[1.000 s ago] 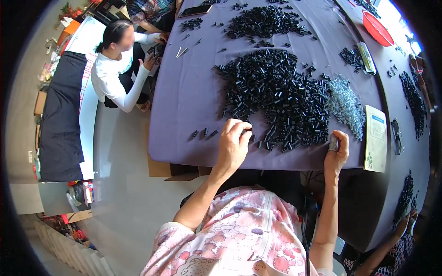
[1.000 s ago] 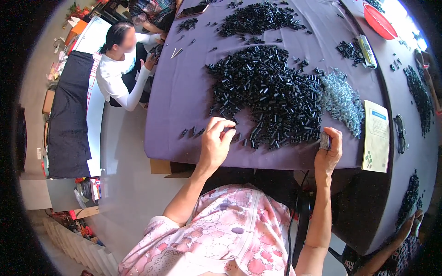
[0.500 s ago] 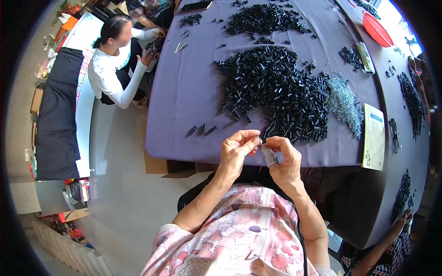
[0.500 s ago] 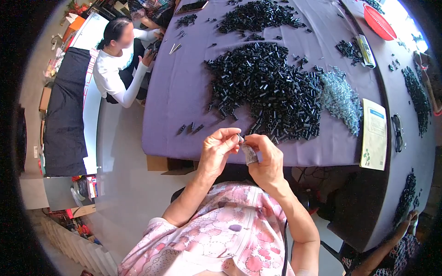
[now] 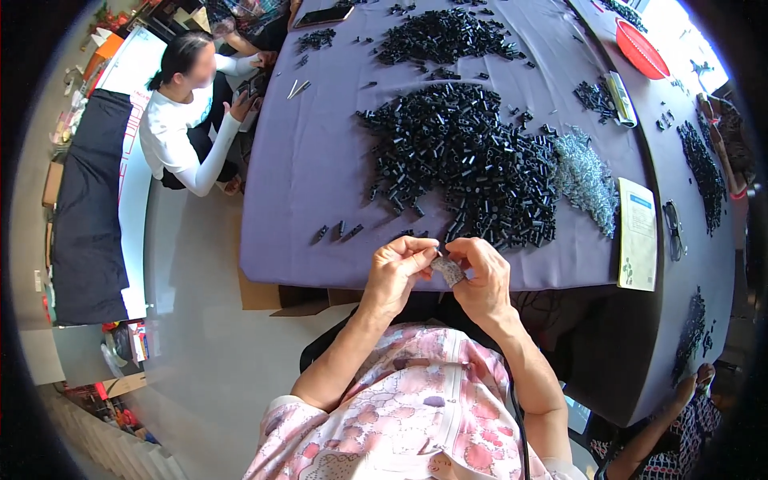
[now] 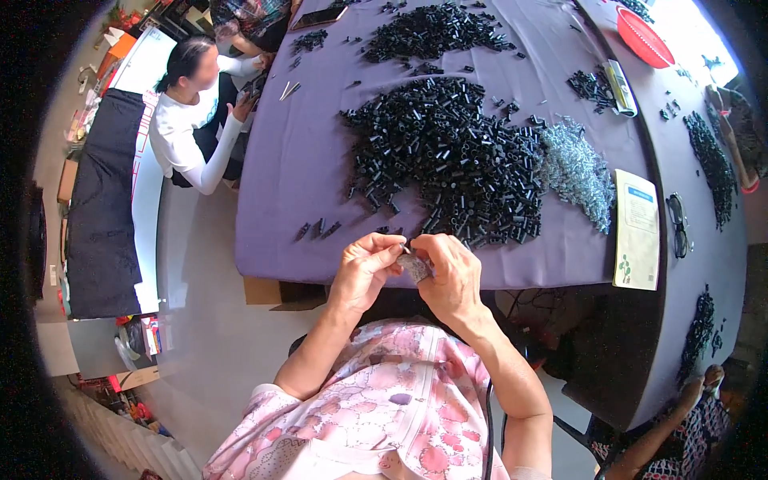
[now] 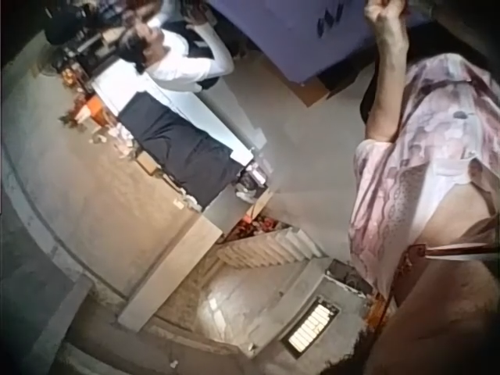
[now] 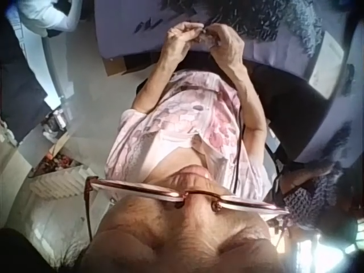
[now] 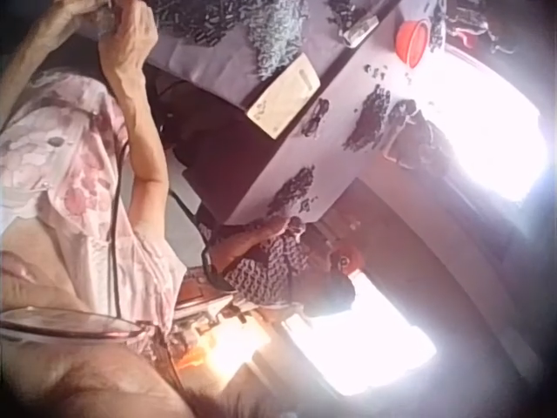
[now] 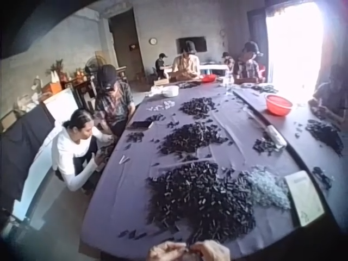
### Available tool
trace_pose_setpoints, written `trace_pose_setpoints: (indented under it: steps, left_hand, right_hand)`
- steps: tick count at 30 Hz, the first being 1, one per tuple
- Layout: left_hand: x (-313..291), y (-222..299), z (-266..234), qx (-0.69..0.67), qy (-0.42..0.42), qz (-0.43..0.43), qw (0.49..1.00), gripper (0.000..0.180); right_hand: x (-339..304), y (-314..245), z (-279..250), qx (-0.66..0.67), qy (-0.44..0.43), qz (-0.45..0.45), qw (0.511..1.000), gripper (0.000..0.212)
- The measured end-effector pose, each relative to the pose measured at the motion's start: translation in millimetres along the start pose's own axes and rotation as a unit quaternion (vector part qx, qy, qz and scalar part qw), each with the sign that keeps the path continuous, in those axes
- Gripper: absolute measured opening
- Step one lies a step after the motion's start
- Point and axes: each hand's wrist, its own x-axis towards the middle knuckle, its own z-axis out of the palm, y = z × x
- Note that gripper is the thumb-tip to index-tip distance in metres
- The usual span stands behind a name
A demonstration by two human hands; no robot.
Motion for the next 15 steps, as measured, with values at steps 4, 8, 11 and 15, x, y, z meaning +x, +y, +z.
trace_pose_setpoints:
  steps: [4,8,11,15]
  left_hand:
    - [2,0,-7,-0.014,-0.03,-0.039,0.999,0.01]
    - [4,-9,-2,-0.073,-0.032,-0.054,0.995,0.009]
    - [5,-13,4,-0.09,-0.032,-0.064,0.993,0.009]
    - [7,-12,1,-0.07,-0.03,-0.067,0.995,0.009]
  right_hand:
    - [-1,6,-3,0.061,-0.039,0.076,0.994,0.031]
    - [-3,14,-3,0.054,-0.03,0.05,0.997,0.03]
    - [-2,13,-19,0.067,-0.045,0.055,0.995,0.027]
    - [-7,46,-50,-0.007,0.074,0.086,0.994,0.018]
